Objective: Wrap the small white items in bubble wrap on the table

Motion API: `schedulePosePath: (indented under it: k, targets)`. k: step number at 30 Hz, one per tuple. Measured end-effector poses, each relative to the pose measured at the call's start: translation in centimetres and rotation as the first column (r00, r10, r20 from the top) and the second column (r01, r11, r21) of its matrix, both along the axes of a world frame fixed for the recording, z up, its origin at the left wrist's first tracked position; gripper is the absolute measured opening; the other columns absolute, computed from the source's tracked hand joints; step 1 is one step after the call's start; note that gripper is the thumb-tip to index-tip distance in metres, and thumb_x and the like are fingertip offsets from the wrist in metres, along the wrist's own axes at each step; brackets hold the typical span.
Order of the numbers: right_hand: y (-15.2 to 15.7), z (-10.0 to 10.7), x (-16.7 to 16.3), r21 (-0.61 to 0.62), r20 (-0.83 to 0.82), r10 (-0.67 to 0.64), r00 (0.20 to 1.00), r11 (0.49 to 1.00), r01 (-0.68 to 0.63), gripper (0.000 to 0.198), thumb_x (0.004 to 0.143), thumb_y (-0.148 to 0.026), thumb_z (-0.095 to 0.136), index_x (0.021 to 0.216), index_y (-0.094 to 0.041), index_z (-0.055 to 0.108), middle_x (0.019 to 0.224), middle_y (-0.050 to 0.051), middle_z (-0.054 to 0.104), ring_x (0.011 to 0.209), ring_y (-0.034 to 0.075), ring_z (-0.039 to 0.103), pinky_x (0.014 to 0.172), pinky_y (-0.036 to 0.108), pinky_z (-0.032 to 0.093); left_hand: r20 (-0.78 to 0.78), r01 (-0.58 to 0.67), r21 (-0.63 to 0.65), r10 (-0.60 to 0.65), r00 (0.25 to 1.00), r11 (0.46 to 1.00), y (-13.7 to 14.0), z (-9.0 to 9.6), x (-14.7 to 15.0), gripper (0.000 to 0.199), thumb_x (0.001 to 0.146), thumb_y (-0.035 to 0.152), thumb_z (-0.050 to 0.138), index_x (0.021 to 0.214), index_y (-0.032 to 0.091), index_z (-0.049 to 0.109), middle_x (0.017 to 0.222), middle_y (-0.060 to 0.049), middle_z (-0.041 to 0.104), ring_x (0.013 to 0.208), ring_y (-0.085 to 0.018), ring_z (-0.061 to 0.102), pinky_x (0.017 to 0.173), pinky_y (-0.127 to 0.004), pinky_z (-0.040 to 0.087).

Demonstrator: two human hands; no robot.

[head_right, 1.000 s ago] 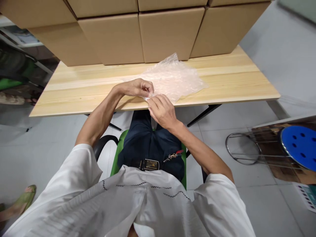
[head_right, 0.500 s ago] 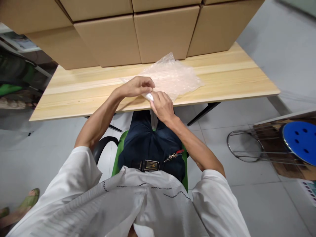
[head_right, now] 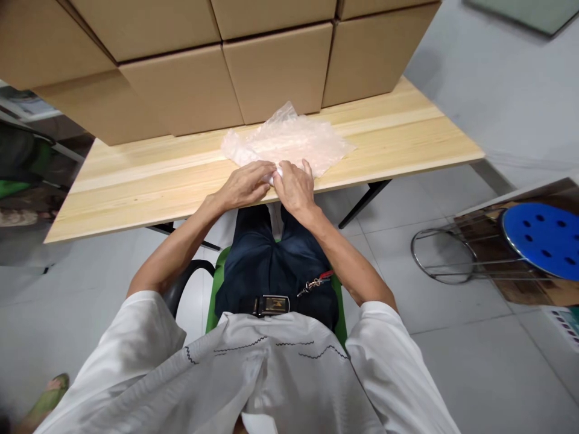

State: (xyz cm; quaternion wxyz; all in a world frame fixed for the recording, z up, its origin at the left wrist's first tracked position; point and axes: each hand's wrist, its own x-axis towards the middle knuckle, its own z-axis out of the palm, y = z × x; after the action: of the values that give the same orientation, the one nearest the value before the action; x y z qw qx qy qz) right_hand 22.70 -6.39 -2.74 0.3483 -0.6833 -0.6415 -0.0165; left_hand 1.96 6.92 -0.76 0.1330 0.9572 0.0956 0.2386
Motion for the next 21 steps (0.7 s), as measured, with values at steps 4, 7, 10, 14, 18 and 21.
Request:
schedulePosePath:
  k: [4, 7, 10, 14, 18, 21]
  targets:
    - [-0.7, 0.3, 0.7, -0.022, 0.066, -0.034, 0.997, 0.999, 0.035, 0.043, 0.134, -0.043, 0.047, 0.140, -0.022, 0.084, 0.133, 0.020, 0.089, 0.133, 0.041, 0.081, 0.153, 0.075, 0.045, -0.048, 0.026, -0.018, -0.027, 0.998, 1.000, 0.4, 0.7, 1.2, 0.042, 0.109, 0.033, 0.064, 0.146, 0.023, 0.082, 0.148, -0.022, 0.090, 0.142, -0.042, 0.085, 0.126, -0.061, 0.067]
    - [-1.4, -0.1, 1.3, -0.007, 0.086, -0.003, 0.996, 1.000, 0.003, 0.042, 0.132, -0.048, 0.052, 0.143, -0.022, 0.083, 0.134, 0.021, 0.087, 0.135, 0.044, 0.078, 0.150, 0.079, 0.048, -0.075, 0.048, -0.025, -0.050, 0.996, 0.999, 0.6, 1.3, 1.8, 0.040, 0.104, 0.028, 0.064, 0.139, 0.024, 0.083, 0.141, -0.020, 0.091, 0.135, -0.041, 0.085, 0.122, -0.060, 0.067]
    - [-2.4, -0.1, 1.4, 0.003, 0.114, 0.043, 0.993, 0.999, -0.043, 0.046, 0.128, -0.049, 0.062, 0.163, -0.021, 0.076, 0.141, 0.020, 0.086, 0.140, 0.045, 0.076, 0.153, 0.080, 0.045, -0.102, 0.061, -0.039, -0.065, 0.993, 0.997, 0.9, 1.9, 2.0, 0.044, 0.099, 0.026, 0.064, 0.137, 0.023, 0.085, 0.138, -0.019, 0.092, 0.132, -0.040, 0.085, 0.120, -0.059, 0.067]
    - [-3.3, 0.8, 1.3, -0.015, 0.138, 0.079, 0.987, 0.997, -0.078, 0.047, 0.123, -0.032, 0.062, 0.167, -0.021, 0.073, 0.153, 0.024, 0.082, 0.144, 0.048, 0.074, 0.147, 0.080, 0.051, -0.139, 0.078, -0.118, -0.094, 0.986, 0.990, 1.5, 3.0, 2.5, 0.046, 0.101, 0.031, 0.065, 0.141, 0.023, 0.088, 0.142, -0.016, 0.093, 0.135, -0.038, 0.086, 0.122, -0.055, 0.067]
    - [-3.1, 1.2, 1.8, -0.035, 0.112, 0.079, 0.991, 0.997, -0.075, 0.034, 0.123, -0.030, 0.058, 0.149, -0.023, 0.080, 0.143, 0.025, 0.081, 0.138, 0.049, 0.075, 0.136, 0.082, 0.058, -0.194, 0.037, -0.245, -0.087, 0.977, 0.969, 2.8, 4.6, 3.5, 0.045, 0.100, 0.037, 0.072, 0.138, 0.024, 0.091, 0.134, -0.012, 0.095, 0.121, -0.034, 0.087, 0.110, -0.048, 0.069]
    - [-2.2, 0.4, 2.8, 0.009, 0.105, 0.023, 0.994, 1.000, -0.024, 0.032, 0.127, -0.040, 0.056, 0.139, -0.025, 0.082, 0.134, 0.023, 0.084, 0.132, 0.047, 0.076, 0.139, 0.081, 0.055, -0.215, 0.005, -0.281, -0.068, 0.974, 0.960, 4.2, 5.1, 4.5, 0.045, 0.099, 0.038, 0.075, 0.139, 0.023, 0.089, 0.123, -0.009, 0.093, 0.110, -0.031, 0.086, 0.103, -0.045, 0.068]
